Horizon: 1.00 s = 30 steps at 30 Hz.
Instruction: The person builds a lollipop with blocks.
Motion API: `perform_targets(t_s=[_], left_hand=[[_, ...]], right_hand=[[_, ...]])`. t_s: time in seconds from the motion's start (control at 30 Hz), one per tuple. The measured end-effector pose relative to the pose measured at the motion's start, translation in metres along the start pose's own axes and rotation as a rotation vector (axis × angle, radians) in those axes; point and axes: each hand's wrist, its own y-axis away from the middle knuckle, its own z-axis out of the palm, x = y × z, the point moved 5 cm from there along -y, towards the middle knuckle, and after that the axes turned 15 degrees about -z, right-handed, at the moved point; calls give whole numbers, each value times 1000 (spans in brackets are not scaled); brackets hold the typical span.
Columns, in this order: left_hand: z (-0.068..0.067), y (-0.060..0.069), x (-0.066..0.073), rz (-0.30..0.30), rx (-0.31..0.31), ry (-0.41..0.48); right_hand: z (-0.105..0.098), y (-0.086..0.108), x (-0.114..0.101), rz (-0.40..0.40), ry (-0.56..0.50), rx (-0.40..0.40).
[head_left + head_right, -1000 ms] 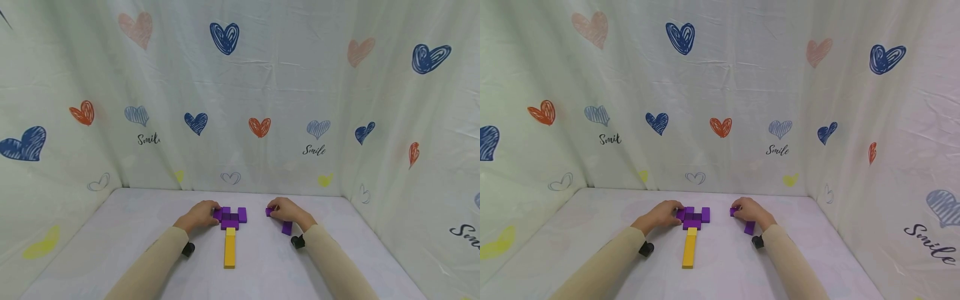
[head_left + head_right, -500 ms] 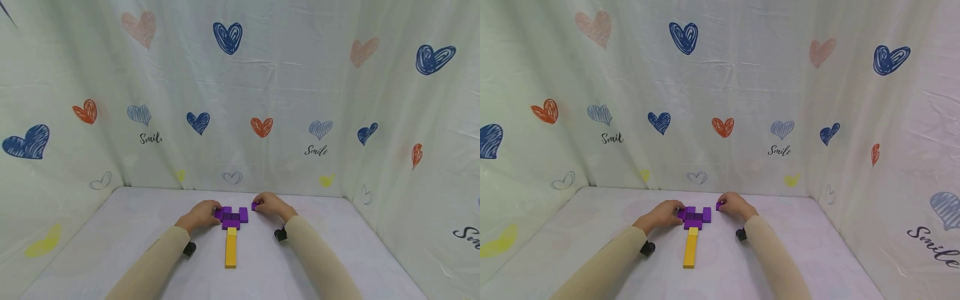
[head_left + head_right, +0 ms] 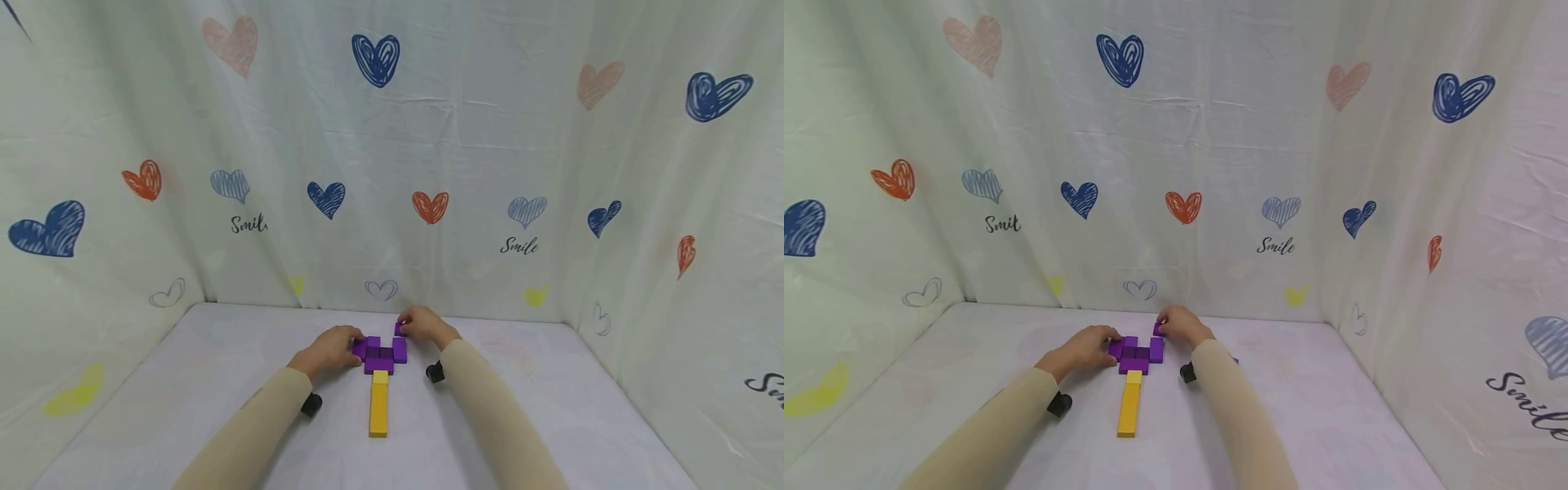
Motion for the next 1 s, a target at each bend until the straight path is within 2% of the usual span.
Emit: perform_targets(t_s=[0.23,0.4,1.0], left_hand=[[1,-3,2,26,0,-7],[-1,-2,3,42,7,7],[-1,0,1,-16,-8,0]], right_hand=[[6,-7,-18,-7,-12,-14],[9,-10,-22,-21,-9,-35],[13,-4,-27,-28,-38,-40]])
